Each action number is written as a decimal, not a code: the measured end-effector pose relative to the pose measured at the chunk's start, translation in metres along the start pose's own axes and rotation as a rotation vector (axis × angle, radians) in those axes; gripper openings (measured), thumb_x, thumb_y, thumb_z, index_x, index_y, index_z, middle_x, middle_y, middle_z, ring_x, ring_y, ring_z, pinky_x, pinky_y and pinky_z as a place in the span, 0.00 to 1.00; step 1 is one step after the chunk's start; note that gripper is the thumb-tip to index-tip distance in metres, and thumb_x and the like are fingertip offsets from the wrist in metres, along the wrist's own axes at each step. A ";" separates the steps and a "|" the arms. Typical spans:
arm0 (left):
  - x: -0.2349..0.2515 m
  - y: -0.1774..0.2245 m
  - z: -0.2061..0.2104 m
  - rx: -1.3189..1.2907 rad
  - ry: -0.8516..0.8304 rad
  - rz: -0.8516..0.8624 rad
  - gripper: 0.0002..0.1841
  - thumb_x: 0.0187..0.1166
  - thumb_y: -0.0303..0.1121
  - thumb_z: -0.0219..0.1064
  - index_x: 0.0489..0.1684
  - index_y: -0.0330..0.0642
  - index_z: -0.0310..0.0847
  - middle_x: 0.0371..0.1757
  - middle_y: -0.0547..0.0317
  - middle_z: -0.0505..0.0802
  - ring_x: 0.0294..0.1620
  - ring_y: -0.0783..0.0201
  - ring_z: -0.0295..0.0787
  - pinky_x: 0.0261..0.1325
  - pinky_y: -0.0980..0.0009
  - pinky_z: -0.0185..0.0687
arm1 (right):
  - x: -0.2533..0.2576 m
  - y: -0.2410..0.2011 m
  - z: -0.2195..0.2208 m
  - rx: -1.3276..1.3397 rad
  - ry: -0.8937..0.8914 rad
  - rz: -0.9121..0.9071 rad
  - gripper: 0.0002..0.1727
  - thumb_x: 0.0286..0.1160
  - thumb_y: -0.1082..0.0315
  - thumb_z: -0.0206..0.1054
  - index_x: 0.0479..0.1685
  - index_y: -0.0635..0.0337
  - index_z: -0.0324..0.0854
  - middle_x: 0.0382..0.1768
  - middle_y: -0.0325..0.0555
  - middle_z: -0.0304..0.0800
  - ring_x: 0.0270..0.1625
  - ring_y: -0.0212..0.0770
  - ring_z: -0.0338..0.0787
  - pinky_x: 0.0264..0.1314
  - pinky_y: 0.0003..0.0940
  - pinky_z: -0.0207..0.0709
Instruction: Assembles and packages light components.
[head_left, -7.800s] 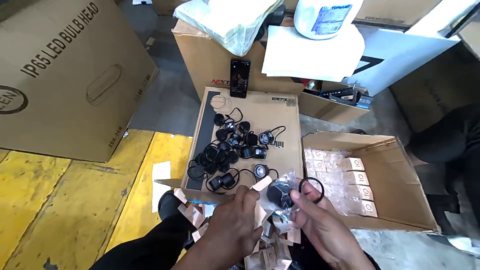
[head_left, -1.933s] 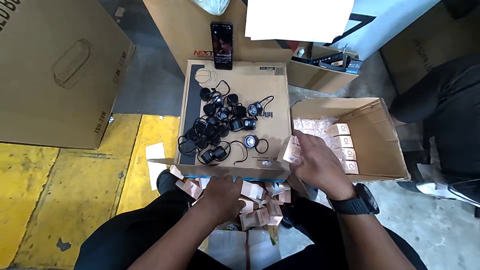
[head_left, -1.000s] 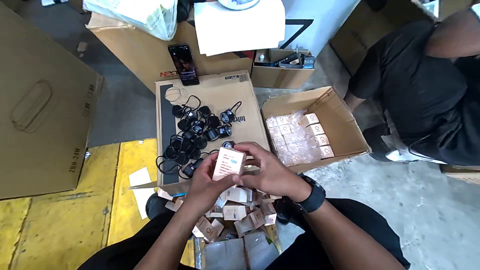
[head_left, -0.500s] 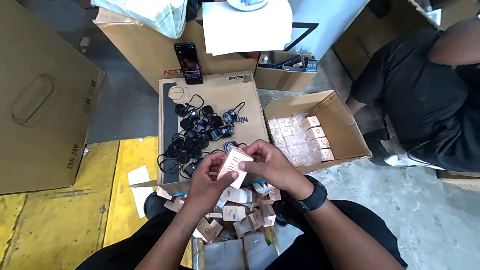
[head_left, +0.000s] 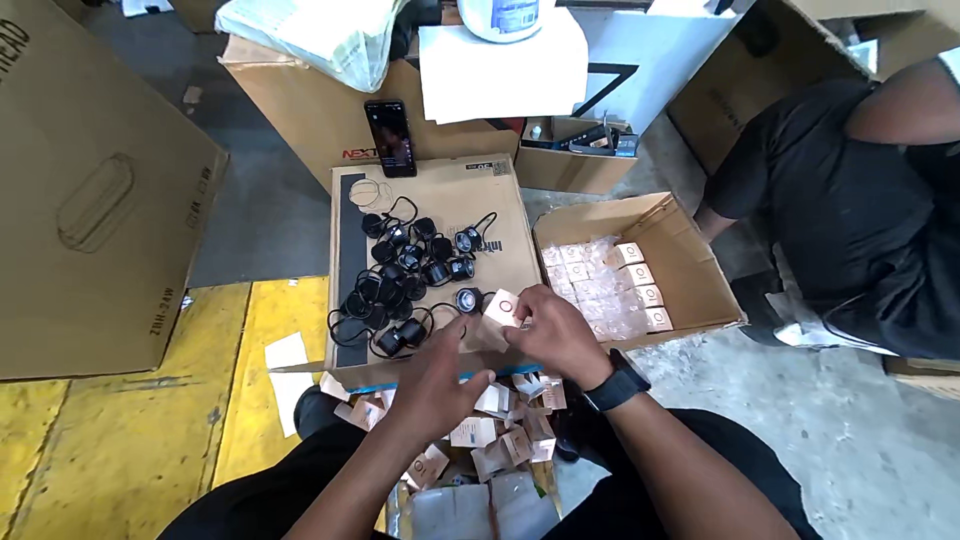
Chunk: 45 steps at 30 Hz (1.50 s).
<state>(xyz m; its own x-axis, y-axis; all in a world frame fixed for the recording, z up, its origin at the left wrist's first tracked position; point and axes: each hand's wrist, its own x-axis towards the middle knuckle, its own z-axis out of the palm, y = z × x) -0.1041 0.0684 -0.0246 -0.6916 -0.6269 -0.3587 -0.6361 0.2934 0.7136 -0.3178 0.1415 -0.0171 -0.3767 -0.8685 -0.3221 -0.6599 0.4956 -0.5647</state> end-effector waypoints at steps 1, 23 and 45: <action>-0.002 0.002 -0.001 0.075 -0.050 0.023 0.45 0.73 0.56 0.74 0.92 0.51 0.59 0.76 0.48 0.83 0.74 0.49 0.82 0.75 0.44 0.78 | 0.003 0.005 0.004 -0.082 0.041 -0.013 0.21 0.62 0.50 0.76 0.42 0.58 0.86 0.52 0.50 0.87 0.53 0.50 0.88 0.53 0.55 0.83; -0.020 0.014 -0.008 0.532 -0.410 0.067 0.36 0.78 0.51 0.70 0.84 0.44 0.68 0.73 0.41 0.85 0.76 0.39 0.79 0.77 0.40 0.70 | 0.068 0.103 -0.124 -0.249 0.258 0.180 0.18 0.82 0.60 0.64 0.58 0.65 0.86 0.48 0.68 0.90 0.50 0.71 0.90 0.51 0.79 0.77; 0.006 -0.003 0.001 0.560 -0.492 -0.043 0.34 0.78 0.48 0.71 0.83 0.43 0.69 0.65 0.35 0.87 0.68 0.35 0.83 0.70 0.36 0.72 | 0.189 0.289 -0.030 0.085 0.035 0.567 0.38 0.82 0.56 0.68 0.84 0.74 0.65 0.83 0.78 0.62 0.85 0.70 0.66 0.84 0.65 0.62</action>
<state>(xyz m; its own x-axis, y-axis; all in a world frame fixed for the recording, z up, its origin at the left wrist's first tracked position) -0.1068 0.0645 -0.0291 -0.6520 -0.2896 -0.7008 -0.6543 0.6819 0.3269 -0.5990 0.1206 -0.2182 -0.6789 -0.4655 -0.5678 -0.2941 0.8810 -0.3706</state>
